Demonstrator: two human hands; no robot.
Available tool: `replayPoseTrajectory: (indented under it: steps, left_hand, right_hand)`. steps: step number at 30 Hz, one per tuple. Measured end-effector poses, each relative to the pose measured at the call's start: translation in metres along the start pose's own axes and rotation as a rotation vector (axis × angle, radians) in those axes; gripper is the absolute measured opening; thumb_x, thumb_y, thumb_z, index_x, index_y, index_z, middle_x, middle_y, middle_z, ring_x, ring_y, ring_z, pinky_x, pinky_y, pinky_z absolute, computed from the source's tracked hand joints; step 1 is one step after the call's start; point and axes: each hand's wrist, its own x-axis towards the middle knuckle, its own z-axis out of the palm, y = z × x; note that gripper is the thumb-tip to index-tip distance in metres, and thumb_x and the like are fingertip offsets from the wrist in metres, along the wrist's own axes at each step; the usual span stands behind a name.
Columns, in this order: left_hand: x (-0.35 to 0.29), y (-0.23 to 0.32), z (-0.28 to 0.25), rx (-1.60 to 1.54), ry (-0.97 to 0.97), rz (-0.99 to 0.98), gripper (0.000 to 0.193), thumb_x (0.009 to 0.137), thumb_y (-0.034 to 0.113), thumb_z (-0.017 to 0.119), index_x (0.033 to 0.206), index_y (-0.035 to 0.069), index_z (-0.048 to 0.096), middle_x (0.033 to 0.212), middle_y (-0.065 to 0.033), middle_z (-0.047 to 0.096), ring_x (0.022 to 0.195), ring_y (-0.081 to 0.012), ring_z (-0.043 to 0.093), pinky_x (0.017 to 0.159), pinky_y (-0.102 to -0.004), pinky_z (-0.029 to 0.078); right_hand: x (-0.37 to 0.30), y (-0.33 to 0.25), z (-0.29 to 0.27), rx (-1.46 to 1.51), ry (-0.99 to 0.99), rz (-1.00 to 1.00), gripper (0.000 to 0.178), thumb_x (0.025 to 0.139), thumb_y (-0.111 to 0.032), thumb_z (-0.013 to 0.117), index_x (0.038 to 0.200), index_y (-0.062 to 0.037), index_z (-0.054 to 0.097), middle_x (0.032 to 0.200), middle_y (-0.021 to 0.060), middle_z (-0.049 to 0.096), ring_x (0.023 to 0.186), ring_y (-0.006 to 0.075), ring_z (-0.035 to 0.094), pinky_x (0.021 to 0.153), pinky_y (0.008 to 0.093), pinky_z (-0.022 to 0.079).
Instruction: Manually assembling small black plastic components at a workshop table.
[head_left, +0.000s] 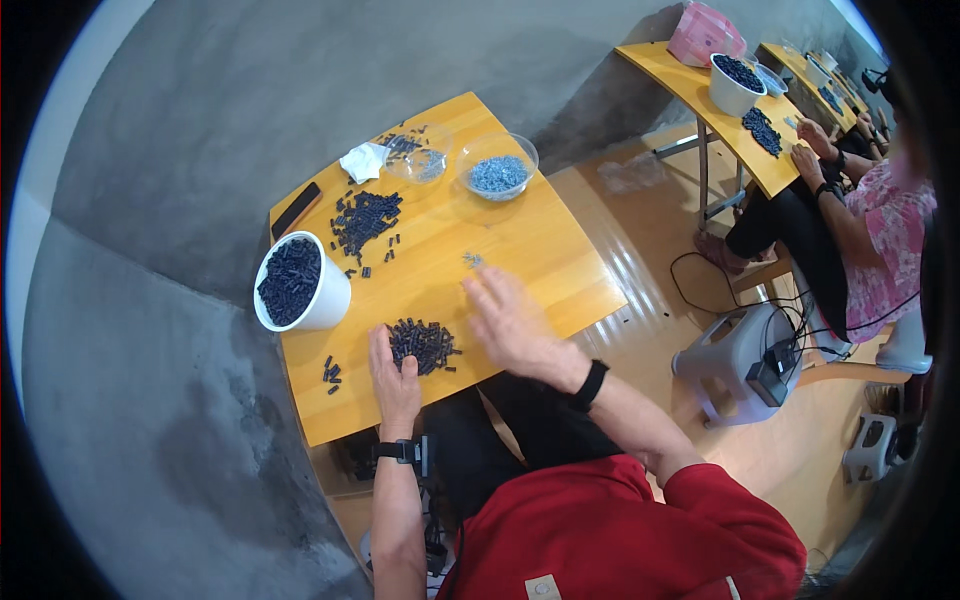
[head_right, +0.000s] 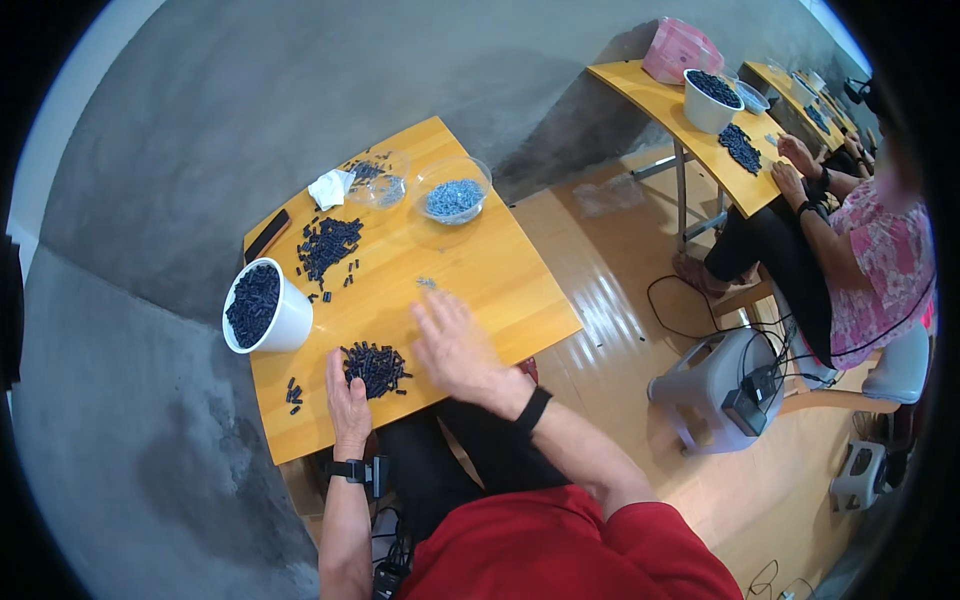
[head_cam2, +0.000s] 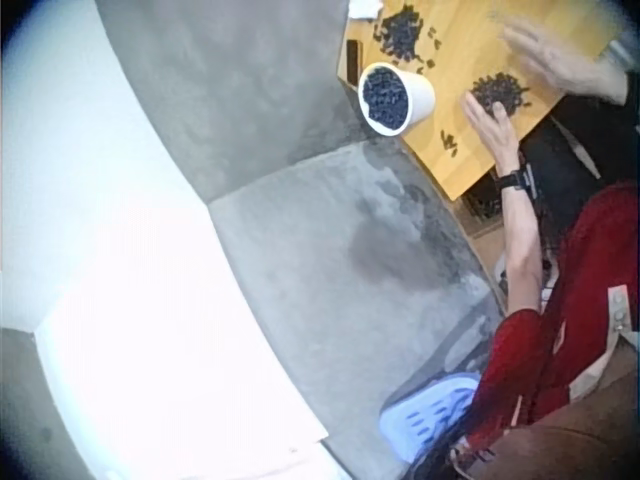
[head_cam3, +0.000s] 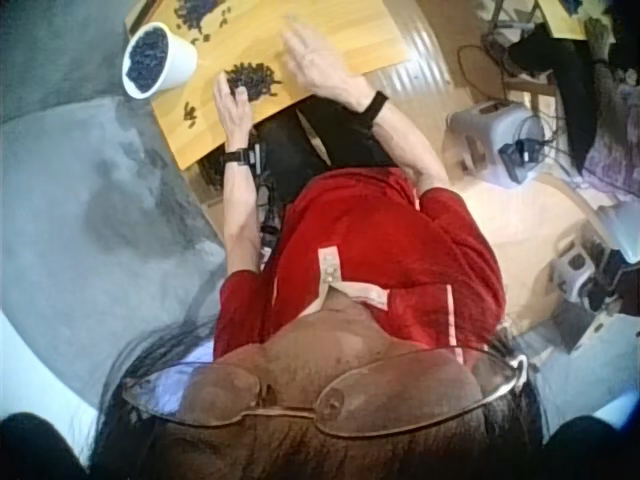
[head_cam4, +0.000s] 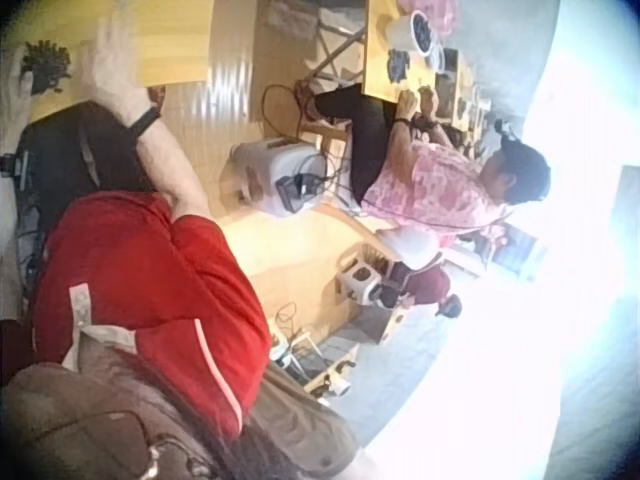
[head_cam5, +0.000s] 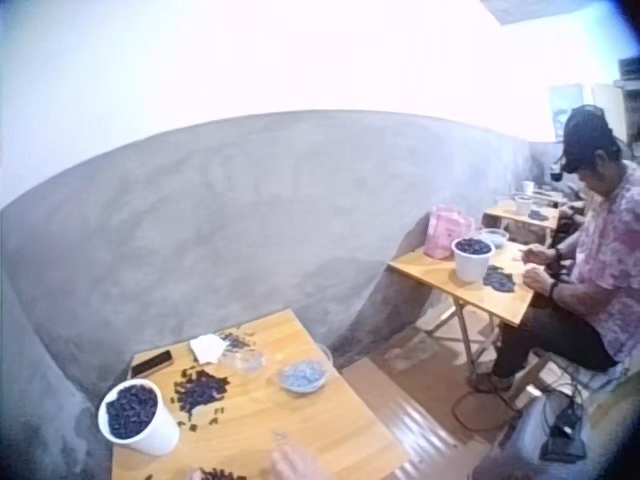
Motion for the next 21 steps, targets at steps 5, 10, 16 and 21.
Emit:
replayPoseTrajectory:
  steps: [5, 10, 16, 21]
  left_hand:
    - [0.006, 0.007, 0.001, -0.009, -0.010, -0.018, 0.091, 0.094, 0.070, 0.034, 0.146, -0.004, 0.032, 0.150, -0.0280, 0.033, 0.141, -0.0429, 0.027, 0.116, -0.0466, 0.023]
    - [0.004, 0.009, -0.002, -0.026, -0.010, -0.040, 0.097, 0.091, 0.075, 0.031, 0.145, -0.006, 0.033, 0.149, -0.0290, 0.033, 0.141, -0.0442, 0.028, 0.116, -0.0472, 0.023]
    - [-0.001, 0.004, 0.000, 0.010, -0.014, 0.038, 0.090, 0.095, 0.070, 0.031, 0.146, -0.005, 0.030, 0.148, -0.0287, 0.035, 0.139, -0.0458, 0.030, 0.115, -0.0511, 0.023]
    - [-0.003, 0.008, -0.002, 0.007, -0.034, -0.005, 0.097, 0.092, 0.075, 0.028, 0.147, -0.005, 0.031, 0.150, -0.0268, 0.035, 0.141, -0.0425, 0.030, 0.116, -0.0480, 0.023]
  right_hand:
    - [0.017, 0.062, -0.028, -0.167, 0.155, 0.195, 0.048, 0.089, -0.012, 0.058, 0.131, 0.0079, 0.047, 0.138, 0.0291, 0.046, 0.127, 0.0441, 0.044, 0.107, 0.0499, 0.036]
    - [0.034, 0.080, -0.010, -0.235, 0.036, 0.104, 0.052, 0.094, -0.021, 0.053, 0.136, 0.0083, 0.043, 0.144, 0.0293, 0.040, 0.133, 0.0431, 0.040, 0.112, 0.0488, 0.032]
    - [0.048, 0.074, 0.007, -0.242, -0.098, 0.056, 0.063, 0.097, -0.033, 0.047, 0.142, 0.0083, 0.034, 0.150, 0.0285, 0.032, 0.140, 0.0398, 0.032, 0.117, 0.0470, 0.025]
    - [0.053, 0.073, 0.011, -0.247, -0.150, 0.056, 0.066, 0.097, -0.039, 0.043, 0.143, 0.0084, 0.033, 0.151, 0.0271, 0.033, 0.141, 0.0379, 0.031, 0.118, 0.0458, 0.021]
